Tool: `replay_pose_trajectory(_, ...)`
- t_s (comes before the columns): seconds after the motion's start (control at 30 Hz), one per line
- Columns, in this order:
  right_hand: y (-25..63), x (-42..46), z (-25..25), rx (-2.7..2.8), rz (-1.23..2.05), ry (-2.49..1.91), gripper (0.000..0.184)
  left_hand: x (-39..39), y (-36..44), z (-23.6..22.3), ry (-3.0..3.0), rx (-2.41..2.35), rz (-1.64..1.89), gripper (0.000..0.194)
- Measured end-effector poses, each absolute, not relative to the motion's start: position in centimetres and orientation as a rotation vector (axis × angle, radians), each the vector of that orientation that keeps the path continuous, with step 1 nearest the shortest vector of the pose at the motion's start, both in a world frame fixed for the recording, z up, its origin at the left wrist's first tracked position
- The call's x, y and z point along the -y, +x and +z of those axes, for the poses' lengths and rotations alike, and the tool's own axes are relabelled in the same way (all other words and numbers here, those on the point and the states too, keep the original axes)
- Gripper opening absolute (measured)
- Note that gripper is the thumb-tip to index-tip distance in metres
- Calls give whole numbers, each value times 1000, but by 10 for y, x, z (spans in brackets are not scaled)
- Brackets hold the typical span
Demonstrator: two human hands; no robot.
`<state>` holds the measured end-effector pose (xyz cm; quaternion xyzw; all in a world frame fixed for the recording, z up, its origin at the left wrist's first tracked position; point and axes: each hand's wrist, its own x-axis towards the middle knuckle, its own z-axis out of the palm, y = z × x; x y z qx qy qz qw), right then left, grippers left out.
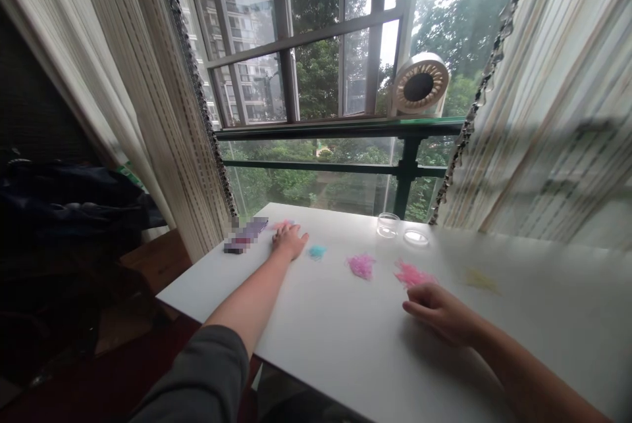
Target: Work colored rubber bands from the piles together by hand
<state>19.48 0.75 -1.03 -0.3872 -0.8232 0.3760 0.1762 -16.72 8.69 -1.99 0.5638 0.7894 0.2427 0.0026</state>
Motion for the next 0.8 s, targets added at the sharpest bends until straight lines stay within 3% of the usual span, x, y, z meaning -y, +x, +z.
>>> replay_pose_trajectory(0.8,196,-6,-11,2264,1161,-1116,48,-83,-187,-22,1626,-2265,1301,14)
